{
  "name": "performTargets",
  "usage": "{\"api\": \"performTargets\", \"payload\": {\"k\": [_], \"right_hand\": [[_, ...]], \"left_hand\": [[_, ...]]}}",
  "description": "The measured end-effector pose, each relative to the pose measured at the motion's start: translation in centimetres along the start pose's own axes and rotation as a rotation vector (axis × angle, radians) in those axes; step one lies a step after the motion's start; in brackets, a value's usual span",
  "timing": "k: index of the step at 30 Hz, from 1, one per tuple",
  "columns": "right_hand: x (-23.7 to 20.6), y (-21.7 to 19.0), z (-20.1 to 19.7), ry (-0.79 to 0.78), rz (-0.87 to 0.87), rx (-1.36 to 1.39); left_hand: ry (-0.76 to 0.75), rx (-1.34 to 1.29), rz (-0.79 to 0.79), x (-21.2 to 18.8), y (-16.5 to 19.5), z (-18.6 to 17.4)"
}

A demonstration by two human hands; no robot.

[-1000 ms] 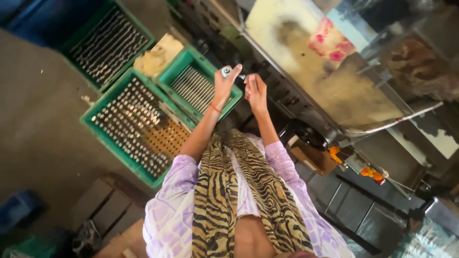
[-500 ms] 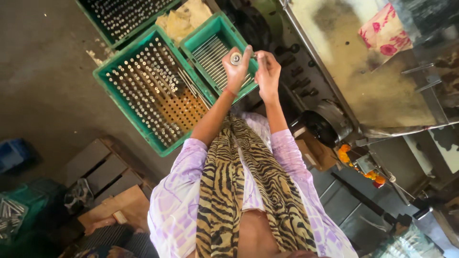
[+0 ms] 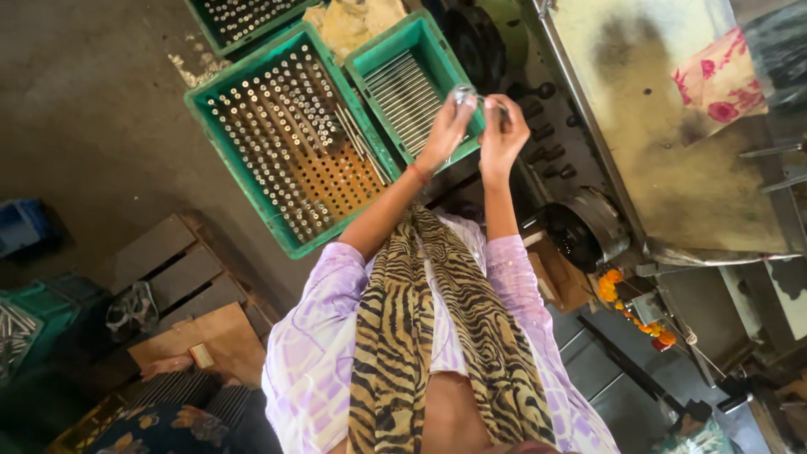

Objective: The person repeatedly picks up small metal rods from a green crate, holds them against a rotating grinding wheel, and places the finished rods into a second green crate. The process is repeated continuously throughout the clip.

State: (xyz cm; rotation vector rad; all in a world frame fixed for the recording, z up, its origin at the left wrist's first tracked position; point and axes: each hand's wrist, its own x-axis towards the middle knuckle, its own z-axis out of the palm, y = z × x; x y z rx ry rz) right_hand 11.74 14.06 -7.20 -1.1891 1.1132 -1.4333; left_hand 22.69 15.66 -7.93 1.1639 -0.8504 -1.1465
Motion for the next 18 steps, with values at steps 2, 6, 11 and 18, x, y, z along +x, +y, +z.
{"api": "performTargets", "payload": {"k": [2,6,11,18], "right_hand": [[0.4,-0.5,0.2,0.119,0.048,0.107],[1.3,-2.5,-1.4,0.227,0.011,0.153],[-1.5,-3.6,-5.4,0.259,-0.058,0.132],[-6.8,-1.8,-10.5,0.372,0.01,0.054]], "left_hand": [[-0.025,0.37,0.095,0.1,-1.2,0.1],[-0.119,0.854,-0.033,0.2,-3.9,-0.5],[-0.078,0.926,0.222,-1.0,-5.1,-3.7],[0.525,0.837,0.15,-4.1,-1.9,-14.9]]}}
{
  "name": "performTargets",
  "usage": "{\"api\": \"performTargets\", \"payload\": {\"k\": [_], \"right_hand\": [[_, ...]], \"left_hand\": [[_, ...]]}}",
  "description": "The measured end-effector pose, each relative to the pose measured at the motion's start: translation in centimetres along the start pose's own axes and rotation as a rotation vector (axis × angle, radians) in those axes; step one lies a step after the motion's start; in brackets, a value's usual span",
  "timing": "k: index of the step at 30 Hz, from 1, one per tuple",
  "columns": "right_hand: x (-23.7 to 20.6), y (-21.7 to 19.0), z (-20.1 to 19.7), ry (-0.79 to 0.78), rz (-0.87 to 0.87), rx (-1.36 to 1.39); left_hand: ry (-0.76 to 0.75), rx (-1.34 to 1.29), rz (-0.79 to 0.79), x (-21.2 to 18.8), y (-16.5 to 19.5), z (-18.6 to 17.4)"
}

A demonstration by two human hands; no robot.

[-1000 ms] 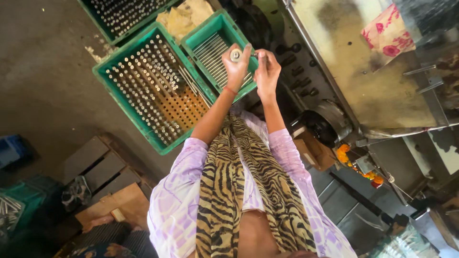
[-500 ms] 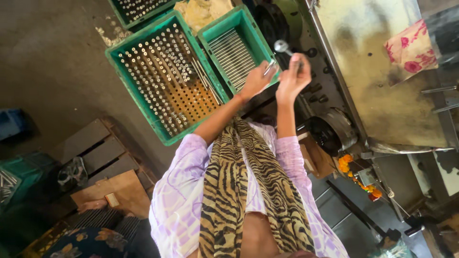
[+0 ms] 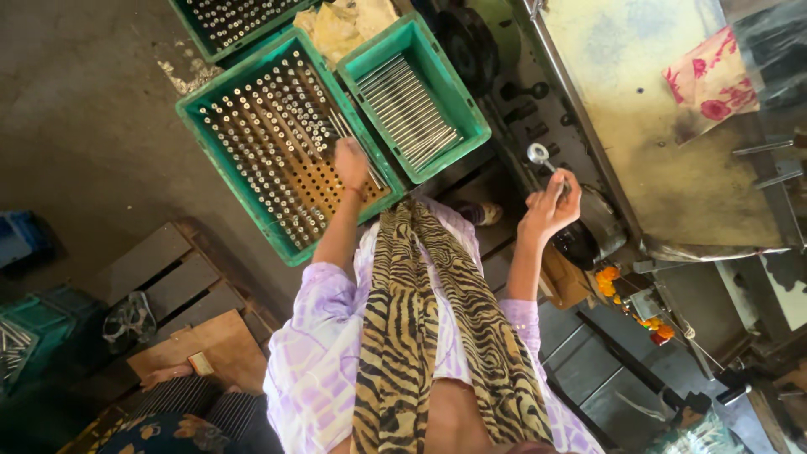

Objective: The person repeatedly picks up small metal rods from a green crate, holds them against a rotating grinding wheel, and places the finished rods into a second green crate. The process is repeated continuously throughout the clip.

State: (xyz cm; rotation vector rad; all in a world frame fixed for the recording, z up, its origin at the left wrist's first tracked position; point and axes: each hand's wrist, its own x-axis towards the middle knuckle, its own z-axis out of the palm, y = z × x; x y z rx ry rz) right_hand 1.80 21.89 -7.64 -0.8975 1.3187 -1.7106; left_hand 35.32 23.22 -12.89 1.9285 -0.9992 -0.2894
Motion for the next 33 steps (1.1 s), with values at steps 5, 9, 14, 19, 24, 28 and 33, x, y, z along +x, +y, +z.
{"api": "performTargets", "payload": {"k": [5,9,14,19,24,28,33], "right_hand": [[-0.2,0.5,-1.5,-0.012,0.017,-0.029],[0.1,0.6,-1.3,-0.024,0.023,-0.03],[0.1,0.6,-0.8,-0.06,0.019,-0.071],[-0.3,-0.4,0.6,-0.178,-0.044,-0.215],[-0.2,-1.1,2.8,-0.222,0.058,-0.118],[0.0,-1.6,2.8,-0.222,0.04,-0.067],[0.0,-2.4,1.4,-0.215,-0.273,-0.378]], "left_hand": [[-0.225,0.241,-0.347,-0.1,-0.6,-0.1],[-0.242,0.178,-0.372,-0.9,-1.2,2.0],[-0.192,-0.064,-0.331,-2.8,-0.7,3.1],[-0.309,-0.29,-0.142,-3.0,3.6,4.5],[-0.744,-0.558,0.246,-4.1,11.3,6.2],[-1.02,-0.956,-0.058,-5.4,14.5,8.5],[-0.864,-1.104,-0.013,-8.0,16.1,11.5]]}}
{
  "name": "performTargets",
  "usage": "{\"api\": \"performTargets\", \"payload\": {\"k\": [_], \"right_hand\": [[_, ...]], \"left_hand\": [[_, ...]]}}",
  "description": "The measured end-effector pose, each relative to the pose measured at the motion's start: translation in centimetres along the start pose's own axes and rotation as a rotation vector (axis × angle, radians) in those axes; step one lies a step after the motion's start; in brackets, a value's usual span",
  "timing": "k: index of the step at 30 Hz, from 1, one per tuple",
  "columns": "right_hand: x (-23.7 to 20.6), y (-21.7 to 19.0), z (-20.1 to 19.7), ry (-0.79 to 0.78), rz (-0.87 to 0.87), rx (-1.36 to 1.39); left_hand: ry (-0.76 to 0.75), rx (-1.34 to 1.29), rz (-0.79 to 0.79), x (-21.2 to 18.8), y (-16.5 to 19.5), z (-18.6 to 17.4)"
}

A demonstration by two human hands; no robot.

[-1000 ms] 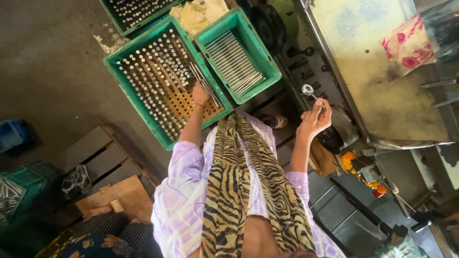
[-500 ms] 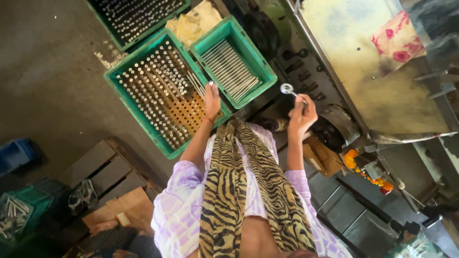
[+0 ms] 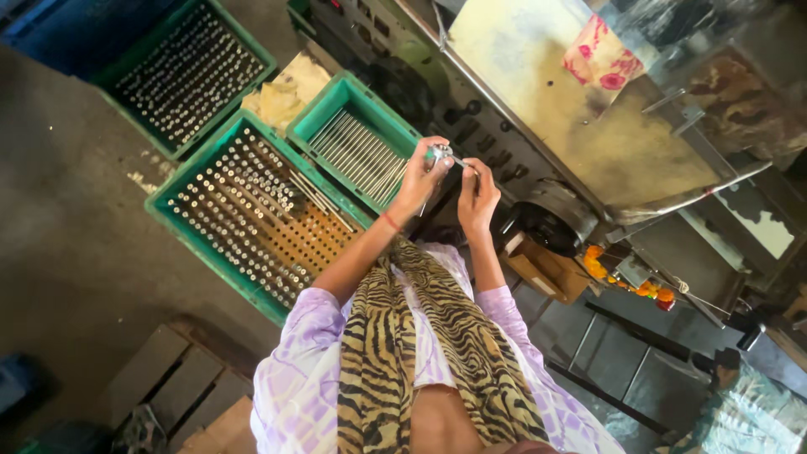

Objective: The person repeatedly picks up small metal rods from a green crate, holds them against a rotating grinding wheel, and places the finished rods into a second green crate. The process is repeated continuously throughout the clip.

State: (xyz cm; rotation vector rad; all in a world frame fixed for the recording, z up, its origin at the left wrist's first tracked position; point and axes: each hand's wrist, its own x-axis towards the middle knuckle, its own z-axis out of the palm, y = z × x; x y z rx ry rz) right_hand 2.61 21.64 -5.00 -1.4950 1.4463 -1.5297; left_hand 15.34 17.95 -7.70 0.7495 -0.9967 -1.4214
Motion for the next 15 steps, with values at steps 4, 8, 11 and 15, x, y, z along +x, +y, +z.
{"api": "performTargets", "payload": {"k": [4,8,11,15], "right_hand": [[-0.5,0.8,-1.5,-0.014,0.6,0.699],[-0.8,2.8,-5.0,-0.314,1.195,0.809],[-0.2,4.2,-5.4,-0.342,1.156,0.928],[0.4,4.2,-5.1,-0.231,0.718,0.686]], "left_hand": [[-0.174,0.529,0.421,-0.4,1.5,-0.8],[-0.587,0.994,0.666,-0.5,4.8,-2.6],[-0.524,0.883,0.723,0.0,6.1,-1.5],[-0.297,0.42,0.154,1.3,6.7,0.8]]}}
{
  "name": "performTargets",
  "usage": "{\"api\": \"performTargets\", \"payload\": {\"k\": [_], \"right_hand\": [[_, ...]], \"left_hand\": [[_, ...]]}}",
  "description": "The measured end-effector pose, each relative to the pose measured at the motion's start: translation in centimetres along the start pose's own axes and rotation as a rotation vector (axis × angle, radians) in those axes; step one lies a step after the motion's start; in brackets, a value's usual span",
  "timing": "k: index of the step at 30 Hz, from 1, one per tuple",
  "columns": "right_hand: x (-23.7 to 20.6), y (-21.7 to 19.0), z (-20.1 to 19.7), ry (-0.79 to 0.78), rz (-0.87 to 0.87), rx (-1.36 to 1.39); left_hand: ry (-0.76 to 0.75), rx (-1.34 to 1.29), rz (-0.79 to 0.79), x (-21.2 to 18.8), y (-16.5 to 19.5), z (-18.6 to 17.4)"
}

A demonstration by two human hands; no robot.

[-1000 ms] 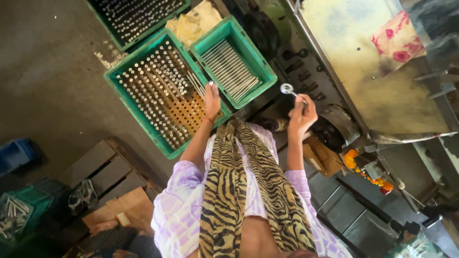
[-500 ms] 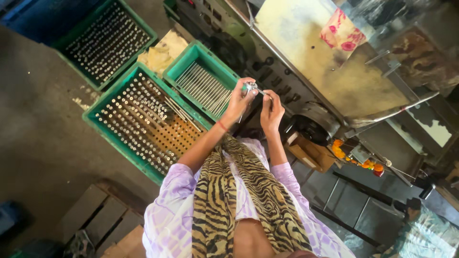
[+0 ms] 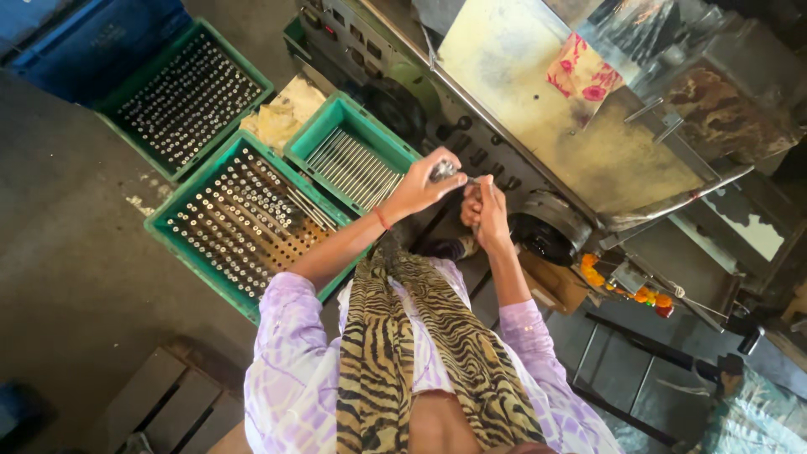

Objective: The person repeatedly picks up small metal rods from a green crate, holds them against a rotating grinding wheel, and places the finished rods into a second green crate. The process is repeated continuously throughout the clip.

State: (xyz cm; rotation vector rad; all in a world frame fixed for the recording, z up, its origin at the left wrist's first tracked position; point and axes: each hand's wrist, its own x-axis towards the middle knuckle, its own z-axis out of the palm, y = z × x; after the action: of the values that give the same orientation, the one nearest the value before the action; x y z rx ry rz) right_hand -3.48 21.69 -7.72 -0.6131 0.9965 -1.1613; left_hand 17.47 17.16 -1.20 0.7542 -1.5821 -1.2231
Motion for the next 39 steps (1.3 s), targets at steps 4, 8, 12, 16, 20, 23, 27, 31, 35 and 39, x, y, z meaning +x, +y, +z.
{"api": "performTargets", "payload": {"k": [4,8,12,16,20,23,27,31,35,39], "right_hand": [[0.0,-1.2,0.2,0.085,-0.925,-1.221],[0.2,-2.6,1.0,0.058,-1.148,-1.204],[-0.7,-3.7,1.6,0.051,-1.23,-1.153],[-1.8,-5.0,1.4,-0.008,-1.196,-1.193],[-3.1,-5.7,2.2,0.062,-1.198,-1.193],[-5.4,-6.4,3.6,0.071,-1.099,-1.134],[-7.7,-10.0,4.7,-0.252,-0.612,-1.03],[-8.2,-13.8,4.9,-0.435,-0.383,-0.939],[-8.9,-15.2,4.1,-0.552,-0.49,-0.734],[-7.9,-13.4,2.0,-0.496,-0.448,-0.565]], "left_hand": [[-0.081,-0.52,-0.643,1.3,0.8,-0.1],[-0.035,-0.511,-0.617,0.9,1.5,0.8],[0.111,-0.27,-0.207,-0.2,2.2,2.6],[0.126,-0.279,-0.212,-0.7,3.1,3.5],[0.116,-0.253,-0.17,-1.0,4.3,4.0],[0.075,-0.307,-0.227,-1.3,5.4,3.8],[-0.067,-0.516,-0.234,-0.2,6.4,2.2],[-0.158,-0.702,-0.417,0.1,7.1,2.1],[-0.095,-0.722,-0.314,-0.5,8.0,3.9],[-0.048,-0.664,-0.336,-1.1,8.3,4.9]]}}
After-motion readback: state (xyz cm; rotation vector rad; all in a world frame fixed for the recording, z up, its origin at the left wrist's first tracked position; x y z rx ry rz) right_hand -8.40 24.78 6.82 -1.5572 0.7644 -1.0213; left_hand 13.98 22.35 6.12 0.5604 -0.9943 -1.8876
